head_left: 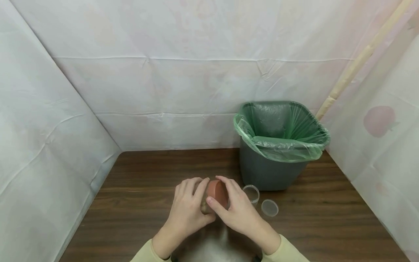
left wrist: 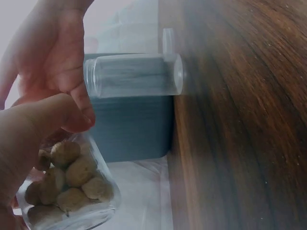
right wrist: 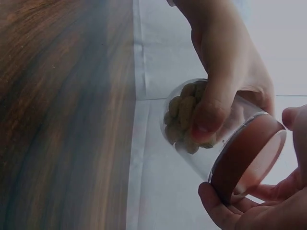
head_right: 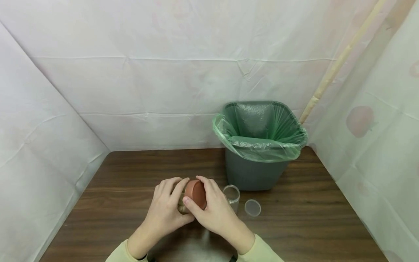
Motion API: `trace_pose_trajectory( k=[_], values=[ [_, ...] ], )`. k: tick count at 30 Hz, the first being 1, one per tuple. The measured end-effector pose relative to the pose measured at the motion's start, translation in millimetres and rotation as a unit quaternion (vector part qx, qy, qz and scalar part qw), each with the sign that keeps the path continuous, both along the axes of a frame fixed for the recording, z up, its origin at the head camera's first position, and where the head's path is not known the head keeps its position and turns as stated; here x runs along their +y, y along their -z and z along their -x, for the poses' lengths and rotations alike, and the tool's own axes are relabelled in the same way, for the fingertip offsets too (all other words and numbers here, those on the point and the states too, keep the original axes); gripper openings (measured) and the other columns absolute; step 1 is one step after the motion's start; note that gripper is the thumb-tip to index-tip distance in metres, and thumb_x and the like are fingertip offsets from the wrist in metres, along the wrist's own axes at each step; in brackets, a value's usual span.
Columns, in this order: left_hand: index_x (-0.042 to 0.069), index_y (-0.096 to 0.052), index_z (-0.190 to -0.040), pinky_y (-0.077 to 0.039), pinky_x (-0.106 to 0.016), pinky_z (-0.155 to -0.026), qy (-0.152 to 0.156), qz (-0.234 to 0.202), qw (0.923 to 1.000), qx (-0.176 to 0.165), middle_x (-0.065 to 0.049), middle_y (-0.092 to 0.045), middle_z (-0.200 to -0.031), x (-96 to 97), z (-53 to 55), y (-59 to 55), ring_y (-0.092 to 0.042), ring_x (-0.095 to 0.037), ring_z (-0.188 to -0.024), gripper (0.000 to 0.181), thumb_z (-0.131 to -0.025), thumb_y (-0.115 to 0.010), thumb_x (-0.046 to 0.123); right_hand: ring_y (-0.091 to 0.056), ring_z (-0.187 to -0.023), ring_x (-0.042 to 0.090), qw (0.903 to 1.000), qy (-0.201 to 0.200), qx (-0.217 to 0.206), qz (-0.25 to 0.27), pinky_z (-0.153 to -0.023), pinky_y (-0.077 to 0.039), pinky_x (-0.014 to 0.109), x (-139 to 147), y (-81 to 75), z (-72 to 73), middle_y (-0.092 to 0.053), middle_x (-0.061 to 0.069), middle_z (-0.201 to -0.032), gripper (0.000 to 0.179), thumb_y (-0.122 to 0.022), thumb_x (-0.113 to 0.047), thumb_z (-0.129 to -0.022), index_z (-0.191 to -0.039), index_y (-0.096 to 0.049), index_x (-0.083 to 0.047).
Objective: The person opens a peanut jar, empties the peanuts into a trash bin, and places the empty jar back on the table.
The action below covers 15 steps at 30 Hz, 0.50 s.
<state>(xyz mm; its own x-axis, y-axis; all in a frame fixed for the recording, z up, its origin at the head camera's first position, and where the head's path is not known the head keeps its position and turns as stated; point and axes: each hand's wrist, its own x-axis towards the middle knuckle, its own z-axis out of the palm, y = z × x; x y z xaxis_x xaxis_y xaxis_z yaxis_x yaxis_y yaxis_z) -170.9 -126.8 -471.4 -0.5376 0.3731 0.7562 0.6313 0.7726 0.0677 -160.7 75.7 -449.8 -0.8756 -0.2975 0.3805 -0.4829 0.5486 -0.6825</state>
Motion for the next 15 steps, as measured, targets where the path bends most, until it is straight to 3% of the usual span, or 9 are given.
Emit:
trace_pose_trajectory(
  k=[8,15],
  values=[
    [0.004,-0.068,-0.132,-0.059,-0.055,-0.088,0.025,0.009,0.9996,-0.003,-0.016,-0.065,-0.121,-1.9,3.4,-0.6,-0.064,-0.033,-0.110,0.098,-0.047,-0.100,0.039,-0.065,-0.101,0.012,0.9999,0.001,0.001,0.010,-0.080,-0.060,0.030,2.4,-1.3,2.3,-0.066,-0.003,-0.128,0.068,-0.080,-0.053,-0.097,-0.150,-0.059,-0.017],
    [0.003,-0.066,-0.134,-0.063,-0.055,-0.092,0.047,0.001,0.9988,-0.015,-0.016,-0.068,-0.123,-4.1,4.0,-2.2,-0.071,-0.033,-0.106,0.097,-0.050,-0.098,0.036,-0.066,-0.103,0.012,0.9999,-0.008,0.012,0.005,-0.080,-0.060,0.030,4.0,-4.5,0.2,-0.066,-0.003,-0.131,0.068,-0.080,-0.054,-0.097,-0.149,-0.059,-0.017]
  ],
)
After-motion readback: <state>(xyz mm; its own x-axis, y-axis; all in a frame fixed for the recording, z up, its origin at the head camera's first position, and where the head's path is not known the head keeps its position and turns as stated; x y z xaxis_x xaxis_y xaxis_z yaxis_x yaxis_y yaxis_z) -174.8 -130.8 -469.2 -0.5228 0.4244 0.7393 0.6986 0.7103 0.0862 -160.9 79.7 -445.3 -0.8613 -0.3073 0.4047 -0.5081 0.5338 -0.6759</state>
